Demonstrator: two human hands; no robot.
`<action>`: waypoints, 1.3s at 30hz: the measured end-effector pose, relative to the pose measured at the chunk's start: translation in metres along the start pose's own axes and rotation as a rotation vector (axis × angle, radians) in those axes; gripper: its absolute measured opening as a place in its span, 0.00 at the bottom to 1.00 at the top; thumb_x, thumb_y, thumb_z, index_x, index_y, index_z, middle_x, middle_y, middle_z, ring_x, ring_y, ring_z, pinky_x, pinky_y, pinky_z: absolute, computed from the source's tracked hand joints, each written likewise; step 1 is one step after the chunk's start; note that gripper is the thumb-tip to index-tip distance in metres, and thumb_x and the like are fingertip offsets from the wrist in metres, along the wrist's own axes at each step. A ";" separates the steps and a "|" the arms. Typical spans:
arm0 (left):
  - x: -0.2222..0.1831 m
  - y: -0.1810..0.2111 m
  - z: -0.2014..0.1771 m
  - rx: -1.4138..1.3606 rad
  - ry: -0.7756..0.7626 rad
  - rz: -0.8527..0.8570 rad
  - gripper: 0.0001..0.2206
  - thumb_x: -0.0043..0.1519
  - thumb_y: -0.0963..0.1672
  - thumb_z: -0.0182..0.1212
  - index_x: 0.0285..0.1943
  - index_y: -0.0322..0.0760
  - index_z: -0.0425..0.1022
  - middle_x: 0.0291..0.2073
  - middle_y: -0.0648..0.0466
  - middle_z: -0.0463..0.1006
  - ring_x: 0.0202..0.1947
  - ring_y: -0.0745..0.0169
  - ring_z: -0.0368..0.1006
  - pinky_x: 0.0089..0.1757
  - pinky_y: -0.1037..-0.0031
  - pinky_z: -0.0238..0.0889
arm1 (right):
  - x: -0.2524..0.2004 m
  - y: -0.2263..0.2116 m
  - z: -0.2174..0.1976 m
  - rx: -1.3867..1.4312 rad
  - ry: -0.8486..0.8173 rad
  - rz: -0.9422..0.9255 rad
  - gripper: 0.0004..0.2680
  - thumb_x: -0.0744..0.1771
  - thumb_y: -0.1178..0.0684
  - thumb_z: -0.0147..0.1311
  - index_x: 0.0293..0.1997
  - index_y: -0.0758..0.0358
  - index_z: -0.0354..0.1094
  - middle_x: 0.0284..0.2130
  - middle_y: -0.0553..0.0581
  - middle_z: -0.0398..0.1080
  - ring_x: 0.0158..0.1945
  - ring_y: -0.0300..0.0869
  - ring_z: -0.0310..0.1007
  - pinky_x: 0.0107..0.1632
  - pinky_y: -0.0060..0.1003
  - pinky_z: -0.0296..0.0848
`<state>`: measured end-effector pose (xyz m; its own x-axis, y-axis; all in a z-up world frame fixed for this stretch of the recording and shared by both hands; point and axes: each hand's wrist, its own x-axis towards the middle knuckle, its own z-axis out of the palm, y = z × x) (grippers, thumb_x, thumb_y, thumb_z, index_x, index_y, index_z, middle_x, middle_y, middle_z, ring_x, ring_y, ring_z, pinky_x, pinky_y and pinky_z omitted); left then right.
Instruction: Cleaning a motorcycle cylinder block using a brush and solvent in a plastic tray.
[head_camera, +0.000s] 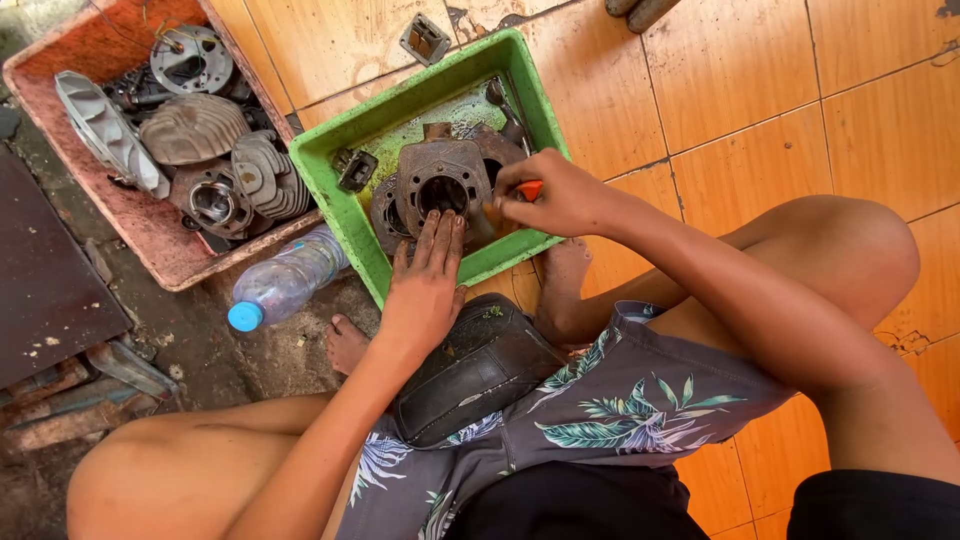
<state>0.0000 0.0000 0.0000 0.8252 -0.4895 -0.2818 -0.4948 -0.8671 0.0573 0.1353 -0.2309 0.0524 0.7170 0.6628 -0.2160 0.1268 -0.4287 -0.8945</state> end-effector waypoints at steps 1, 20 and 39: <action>0.000 0.000 -0.002 0.001 -0.001 0.002 0.42 0.64 0.53 0.58 0.82 0.30 0.40 0.78 0.37 0.45 0.79 0.41 0.40 0.62 0.43 0.57 | 0.001 -0.004 -0.002 0.002 0.002 0.001 0.04 0.64 0.60 0.54 0.36 0.68 0.75 0.27 0.65 0.77 0.32 0.53 0.79 0.41 0.48 0.75; 0.001 0.000 0.002 -0.036 0.023 -0.006 0.43 0.63 0.52 0.61 0.82 0.30 0.41 0.78 0.37 0.48 0.78 0.41 0.43 0.62 0.42 0.57 | 0.007 -0.001 -0.004 0.143 0.319 -0.035 0.06 0.70 0.61 0.52 0.43 0.76 0.74 0.28 0.69 0.76 0.31 0.49 0.79 0.36 0.40 0.77; -0.001 0.005 -0.006 -0.082 0.194 -0.036 0.43 0.55 0.49 0.64 0.78 0.24 0.51 0.76 0.38 0.54 0.78 0.44 0.48 0.59 0.53 0.59 | 0.041 -0.017 -0.025 -0.268 0.043 -0.110 0.07 0.67 0.57 0.59 0.37 0.73 0.77 0.24 0.60 0.75 0.20 0.44 0.61 0.28 0.39 0.66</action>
<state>-0.0014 -0.0042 0.0061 0.8831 -0.4593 -0.0956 -0.4463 -0.8853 0.1305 0.1800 -0.2118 0.0684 0.7169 0.6898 -0.1014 0.3780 -0.5067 -0.7749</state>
